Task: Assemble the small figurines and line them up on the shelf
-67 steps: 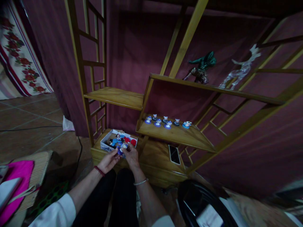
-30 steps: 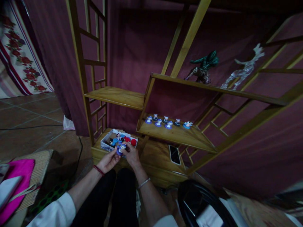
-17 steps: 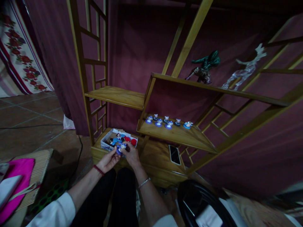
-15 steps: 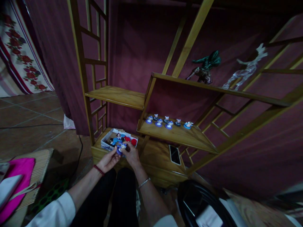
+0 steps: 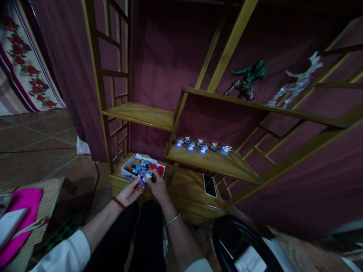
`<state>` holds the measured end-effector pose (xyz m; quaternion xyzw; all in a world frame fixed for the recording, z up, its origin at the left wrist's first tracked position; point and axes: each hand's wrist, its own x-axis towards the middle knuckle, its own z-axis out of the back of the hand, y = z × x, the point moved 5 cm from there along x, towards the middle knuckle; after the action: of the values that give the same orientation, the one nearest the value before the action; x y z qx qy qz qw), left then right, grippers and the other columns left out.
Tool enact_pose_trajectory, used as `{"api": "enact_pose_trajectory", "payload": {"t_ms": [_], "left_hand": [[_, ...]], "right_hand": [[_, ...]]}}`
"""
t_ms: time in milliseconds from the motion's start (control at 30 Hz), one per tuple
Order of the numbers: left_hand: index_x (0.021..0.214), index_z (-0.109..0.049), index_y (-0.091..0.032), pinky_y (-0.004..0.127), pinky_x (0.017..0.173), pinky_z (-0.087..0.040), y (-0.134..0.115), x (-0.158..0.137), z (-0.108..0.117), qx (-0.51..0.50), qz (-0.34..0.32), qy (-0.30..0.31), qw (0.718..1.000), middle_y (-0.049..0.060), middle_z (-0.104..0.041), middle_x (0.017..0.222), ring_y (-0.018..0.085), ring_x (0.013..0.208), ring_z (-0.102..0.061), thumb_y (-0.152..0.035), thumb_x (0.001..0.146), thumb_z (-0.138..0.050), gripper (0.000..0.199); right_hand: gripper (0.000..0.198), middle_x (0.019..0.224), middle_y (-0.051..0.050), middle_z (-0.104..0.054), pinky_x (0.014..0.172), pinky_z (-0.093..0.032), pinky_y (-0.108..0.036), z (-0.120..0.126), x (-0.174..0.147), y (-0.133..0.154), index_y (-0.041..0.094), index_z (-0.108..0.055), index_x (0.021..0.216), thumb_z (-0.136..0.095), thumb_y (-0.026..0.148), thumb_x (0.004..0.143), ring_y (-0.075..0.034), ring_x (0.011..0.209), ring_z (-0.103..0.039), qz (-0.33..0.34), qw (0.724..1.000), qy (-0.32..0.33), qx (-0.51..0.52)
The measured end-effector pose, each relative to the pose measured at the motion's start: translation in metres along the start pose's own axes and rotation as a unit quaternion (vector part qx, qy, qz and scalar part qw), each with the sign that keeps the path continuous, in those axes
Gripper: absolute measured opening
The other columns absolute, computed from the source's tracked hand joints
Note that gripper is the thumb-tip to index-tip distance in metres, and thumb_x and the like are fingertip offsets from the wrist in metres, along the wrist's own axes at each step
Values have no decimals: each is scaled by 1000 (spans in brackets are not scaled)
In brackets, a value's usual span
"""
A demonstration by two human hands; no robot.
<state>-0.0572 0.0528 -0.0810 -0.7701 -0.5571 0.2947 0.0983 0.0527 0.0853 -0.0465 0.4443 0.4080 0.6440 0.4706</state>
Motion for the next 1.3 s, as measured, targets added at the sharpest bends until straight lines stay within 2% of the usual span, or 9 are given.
{"api": "enact_pose_trajectory", "payload": {"t_ms": [467, 600, 767, 1100, 1300], "left_hand": [[78, -55, -8, 13, 42, -42, 4, 4, 4, 11, 24, 32, 999, 5, -58, 64, 6, 52, -53, -31, 76, -54, 23], [78, -55, -8, 13, 41, -41, 5, 5, 6, 0, 32, 34, 999, 6, -58, 63, 6, 50, -52, -32, 76, -54, 24], [80, -55, -8, 12, 41, -40, 7, 6, 6, -17, 49, 34, 998, 5, -57, 62, 5, 48, -50, -31, 75, -54, 23], [78, -55, -8, 14, 44, -42, 6, 1, 1, -21, 47, 25, 998, 7, -58, 65, 7, 53, -53, -31, 77, -52, 24], [78, -55, -9, 15, 46, -45, 4, 0, 1, -24, 28, 17, 999, 4, -58, 63, 7, 53, -54, -27, 76, -53, 19]], "right_hand": [[31, 76, 4, -59, 61, -45, -22, -3, -2, 6, 23, -57, 91, -59, 28, 61, -12, 65, -54, 7, 999, 32, 34], [32, 76, 3, -58, 58, -45, -21, -4, -3, 6, 24, -55, 93, -58, 29, 62, -12, 64, -54, 1, 997, 58, 53], [30, 81, 3, -57, 61, -46, -22, -4, -3, 7, 23, -55, 92, -60, 29, 63, -12, 68, -52, 9, 995, 76, 67], [31, 77, 3, -56, 59, -45, -23, -3, -2, 1, 23, -54, 92, -60, 29, 63, -11, 65, -51, 2, 997, 54, 47], [31, 78, 3, -58, 67, -44, -25, 0, -2, 1, 22, -54, 91, -60, 31, 63, -12, 69, -54, 2, 1000, 23, 10]]}}
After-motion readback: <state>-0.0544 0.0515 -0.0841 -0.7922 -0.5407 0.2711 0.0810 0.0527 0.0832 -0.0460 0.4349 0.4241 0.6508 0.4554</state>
